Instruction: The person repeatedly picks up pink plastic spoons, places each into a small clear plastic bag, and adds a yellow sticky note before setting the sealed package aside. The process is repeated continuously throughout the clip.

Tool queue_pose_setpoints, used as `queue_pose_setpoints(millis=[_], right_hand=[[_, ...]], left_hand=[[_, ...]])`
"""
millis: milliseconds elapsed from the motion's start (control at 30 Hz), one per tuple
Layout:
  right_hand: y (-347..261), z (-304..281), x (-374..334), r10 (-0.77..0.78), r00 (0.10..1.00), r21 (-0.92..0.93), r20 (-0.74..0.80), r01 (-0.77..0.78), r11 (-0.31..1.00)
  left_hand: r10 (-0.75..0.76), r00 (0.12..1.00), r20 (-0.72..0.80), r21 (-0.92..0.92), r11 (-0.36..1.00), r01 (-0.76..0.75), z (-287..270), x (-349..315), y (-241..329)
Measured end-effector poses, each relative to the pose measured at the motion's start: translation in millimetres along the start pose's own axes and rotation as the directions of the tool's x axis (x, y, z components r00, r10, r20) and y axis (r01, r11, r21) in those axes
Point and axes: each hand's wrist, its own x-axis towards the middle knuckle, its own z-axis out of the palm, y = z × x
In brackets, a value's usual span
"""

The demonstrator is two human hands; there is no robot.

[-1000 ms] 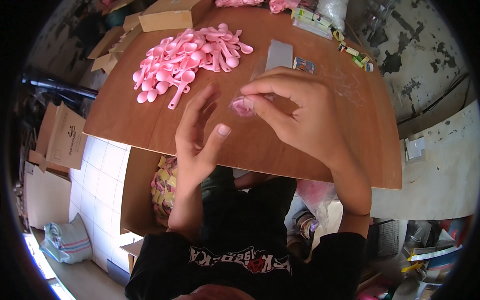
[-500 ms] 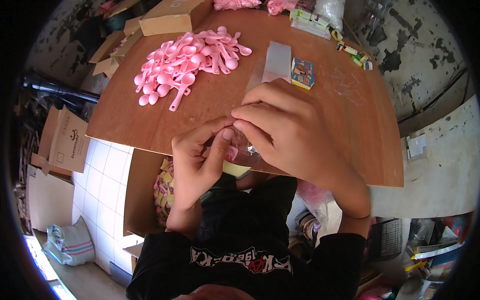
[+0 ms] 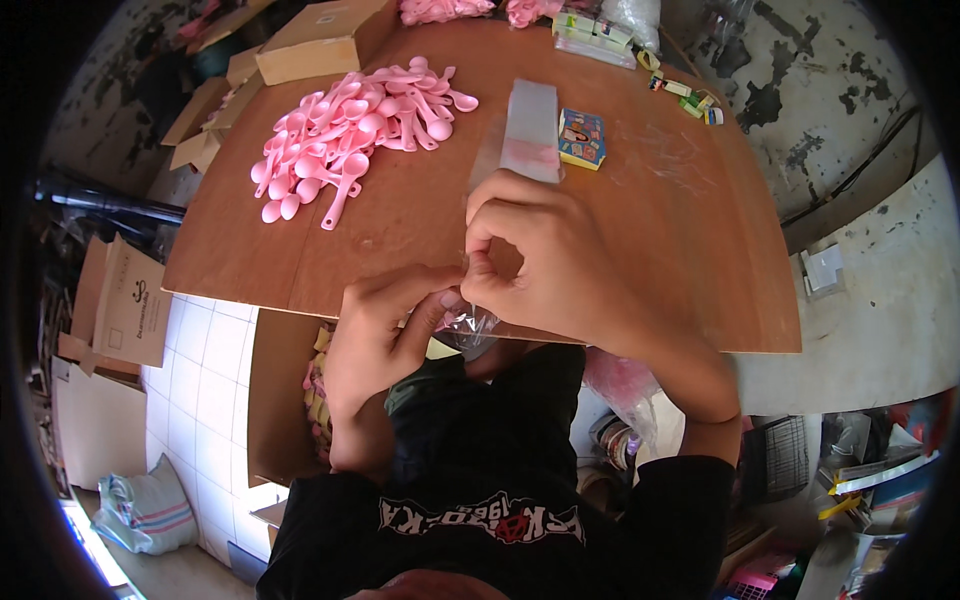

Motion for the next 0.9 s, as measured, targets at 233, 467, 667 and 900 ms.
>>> queue_pose_setpoints(millis=[233,467,667,900], right_hand=[[39,-2,-24,0.377,0.908,0.764,-0.184,-0.109,0.635],[254,-153,-75,0.734,0.679,0.750,0.012,-0.491,0.442],[253,-97,-107,0.398,0.657,-0.372,-0.640,-0.718,0.589],[52,-14,-26,0.263,0.958,0.475,0.115,-0.286,0.832]], left_hand=[[-0.281,0.945,-0.166,-0.473,0.864,0.174,16,-17,-9],[-0.336,0.814,-0.475,-0.442,0.890,0.110,19,0,1],[-0.315,0.803,-0.506,-0.451,0.890,0.065,21,6,-6],[-0.305,0.821,-0.482,-0.452,0.890,0.065,22,23,-5]])
